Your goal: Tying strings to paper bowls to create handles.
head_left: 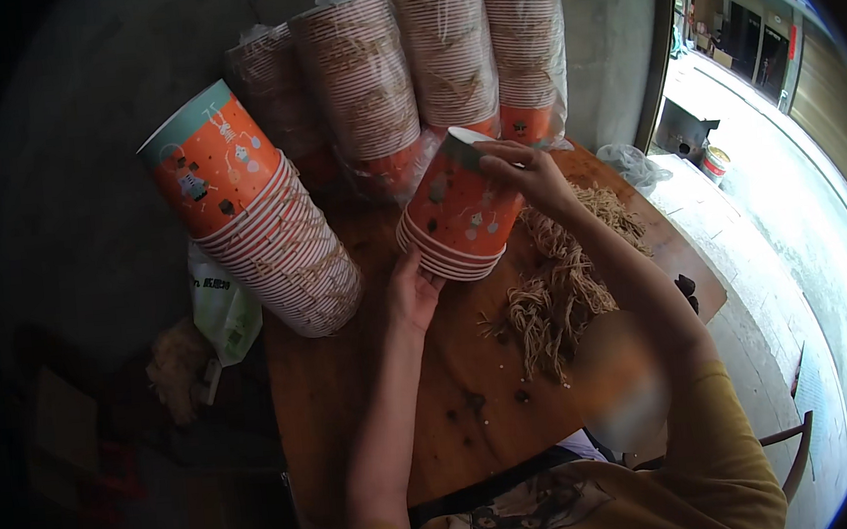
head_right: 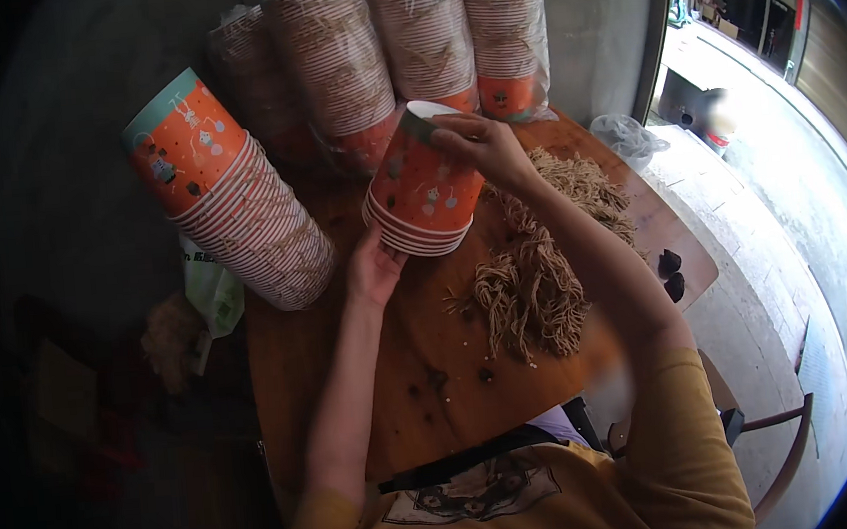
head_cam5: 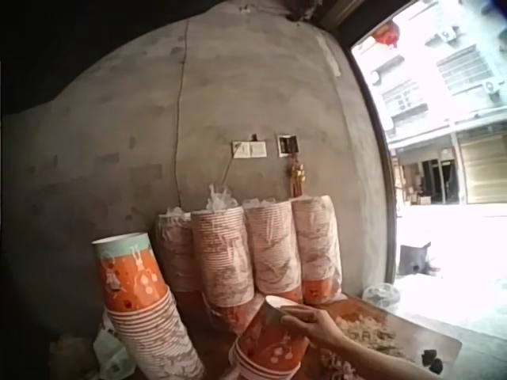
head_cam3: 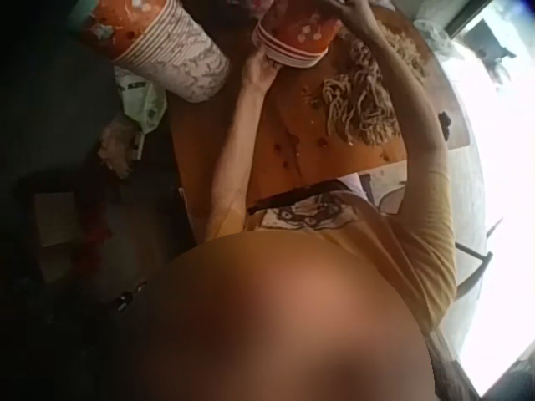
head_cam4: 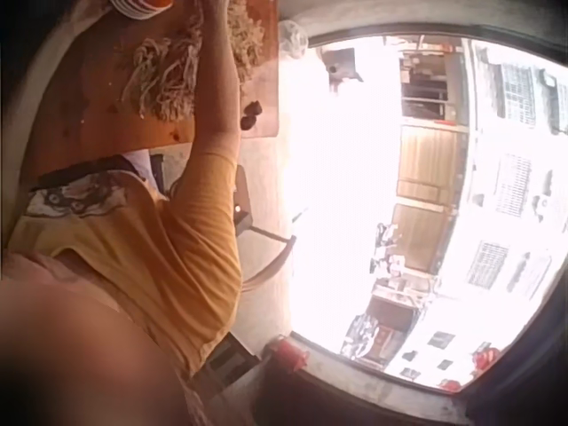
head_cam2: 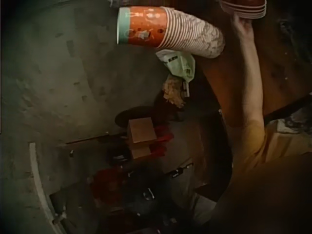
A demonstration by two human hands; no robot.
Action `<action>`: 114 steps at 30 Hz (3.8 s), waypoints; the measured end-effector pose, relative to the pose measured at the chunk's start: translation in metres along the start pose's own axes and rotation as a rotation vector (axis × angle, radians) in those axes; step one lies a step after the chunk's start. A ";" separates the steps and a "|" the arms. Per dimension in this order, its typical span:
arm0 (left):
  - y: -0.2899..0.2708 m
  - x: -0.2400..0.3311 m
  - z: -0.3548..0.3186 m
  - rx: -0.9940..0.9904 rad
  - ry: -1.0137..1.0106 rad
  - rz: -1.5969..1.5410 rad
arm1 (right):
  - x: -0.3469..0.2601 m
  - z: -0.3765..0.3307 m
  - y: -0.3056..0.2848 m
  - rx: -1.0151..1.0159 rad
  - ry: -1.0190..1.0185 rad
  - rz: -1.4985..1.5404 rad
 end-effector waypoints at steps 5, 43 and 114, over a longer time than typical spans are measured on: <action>-0.014 0.011 0.035 0.077 0.023 0.039 | 0.011 0.002 -0.070 0.326 0.062 0.160; 0.089 0.016 -0.153 -0.143 0.172 0.366 | -0.008 -0.200 0.030 0.219 -0.011 0.624; 0.071 0.053 -0.158 0.216 0.466 1.111 | -0.070 -0.167 0.077 -0.161 -0.149 -0.275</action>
Point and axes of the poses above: each hand's wrist, its own z-axis towards the middle knuckle, its own y-axis out of the palm, x = y × z, the point moved 8 cm from there along z, towards the middle knuckle, and after that the axes turned 2 degrees about -y, right-handed, at the moved point
